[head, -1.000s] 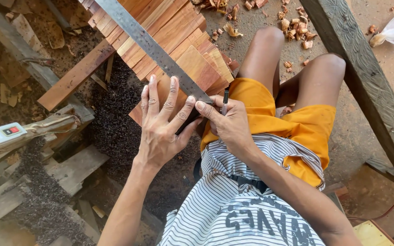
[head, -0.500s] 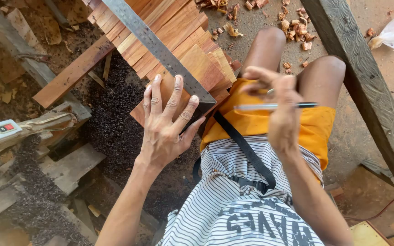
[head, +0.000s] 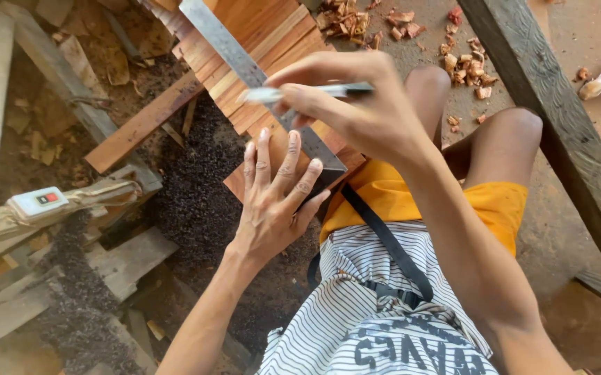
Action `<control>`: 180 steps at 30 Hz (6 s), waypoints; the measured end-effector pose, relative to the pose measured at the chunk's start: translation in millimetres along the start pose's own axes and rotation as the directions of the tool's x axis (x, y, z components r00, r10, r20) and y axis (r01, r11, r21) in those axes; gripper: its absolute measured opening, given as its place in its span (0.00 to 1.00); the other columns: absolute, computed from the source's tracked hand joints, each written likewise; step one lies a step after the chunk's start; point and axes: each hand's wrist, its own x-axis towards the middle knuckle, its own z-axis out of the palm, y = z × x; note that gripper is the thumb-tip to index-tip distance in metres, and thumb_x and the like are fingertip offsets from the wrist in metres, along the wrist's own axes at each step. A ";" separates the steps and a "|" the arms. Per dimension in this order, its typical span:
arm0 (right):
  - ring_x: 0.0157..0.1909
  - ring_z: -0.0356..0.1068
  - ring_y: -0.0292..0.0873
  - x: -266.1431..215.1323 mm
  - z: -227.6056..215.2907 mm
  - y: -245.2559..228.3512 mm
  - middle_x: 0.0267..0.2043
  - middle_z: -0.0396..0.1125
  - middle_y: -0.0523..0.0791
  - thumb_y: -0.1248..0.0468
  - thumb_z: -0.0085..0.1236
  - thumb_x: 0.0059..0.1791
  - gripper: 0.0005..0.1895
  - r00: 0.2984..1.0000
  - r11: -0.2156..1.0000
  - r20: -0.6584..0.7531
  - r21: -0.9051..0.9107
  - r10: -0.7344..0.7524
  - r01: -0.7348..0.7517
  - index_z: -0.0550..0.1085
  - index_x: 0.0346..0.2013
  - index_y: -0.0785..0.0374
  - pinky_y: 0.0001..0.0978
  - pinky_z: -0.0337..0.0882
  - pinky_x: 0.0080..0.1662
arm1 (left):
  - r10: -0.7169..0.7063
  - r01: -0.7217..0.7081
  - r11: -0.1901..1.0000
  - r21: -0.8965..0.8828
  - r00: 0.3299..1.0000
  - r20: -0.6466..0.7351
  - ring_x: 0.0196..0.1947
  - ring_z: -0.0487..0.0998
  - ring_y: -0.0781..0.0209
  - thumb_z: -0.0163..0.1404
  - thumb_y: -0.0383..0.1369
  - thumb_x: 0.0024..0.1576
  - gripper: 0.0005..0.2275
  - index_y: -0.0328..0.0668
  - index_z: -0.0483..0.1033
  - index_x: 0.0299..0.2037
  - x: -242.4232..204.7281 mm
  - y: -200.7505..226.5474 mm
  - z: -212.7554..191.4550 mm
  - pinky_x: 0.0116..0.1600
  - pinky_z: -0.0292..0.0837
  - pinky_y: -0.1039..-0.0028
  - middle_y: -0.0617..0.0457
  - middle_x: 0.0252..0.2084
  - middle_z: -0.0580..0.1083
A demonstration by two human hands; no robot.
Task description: The recorder is measuring and marking a stack of wooden planks using a ruler and a square.
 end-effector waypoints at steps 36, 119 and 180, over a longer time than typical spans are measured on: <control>0.30 0.66 0.47 -99.9 -29.2 -4.2 0.23 0.65 0.50 0.53 0.46 0.60 0.23 0.870 0.612 0.052 -0.731 0.491 -0.302 0.72 0.27 0.64 0.42 0.68 0.40 | 0.006 -0.006 1.000 -0.008 1.000 -0.013 0.74 0.53 0.25 0.62 0.38 0.59 0.19 0.42 0.79 0.59 5.4 2.6 -3.7 0.74 0.49 0.35 0.40 0.74 0.61; 0.54 0.79 0.51 -32.6 -10.7 -8.1 0.48 0.74 0.56 0.71 0.59 0.54 0.10 0.911 0.866 -0.185 -0.288 0.369 -0.409 0.72 0.49 0.70 0.41 0.79 0.58 | -0.583 0.492 0.746 -0.449 0.808 -0.083 0.35 0.73 0.59 0.65 0.32 0.55 0.18 0.49 0.78 0.55 53.7 -25.5 -20.0 0.39 0.62 0.66 0.55 0.36 0.73; 0.23 0.65 0.31 -157.4 -3.2 22.2 0.20 0.66 0.40 0.60 0.48 0.57 0.15 0.861 0.867 -0.132 -0.019 0.492 -0.498 0.76 0.32 0.66 0.25 0.64 0.28 | -0.312 0.247 0.940 -0.236 0.903 -0.296 0.57 0.73 0.45 0.61 0.28 0.52 0.27 0.39 0.64 0.62 30.3 9.4 -58.7 0.55 0.78 0.64 0.40 0.62 0.62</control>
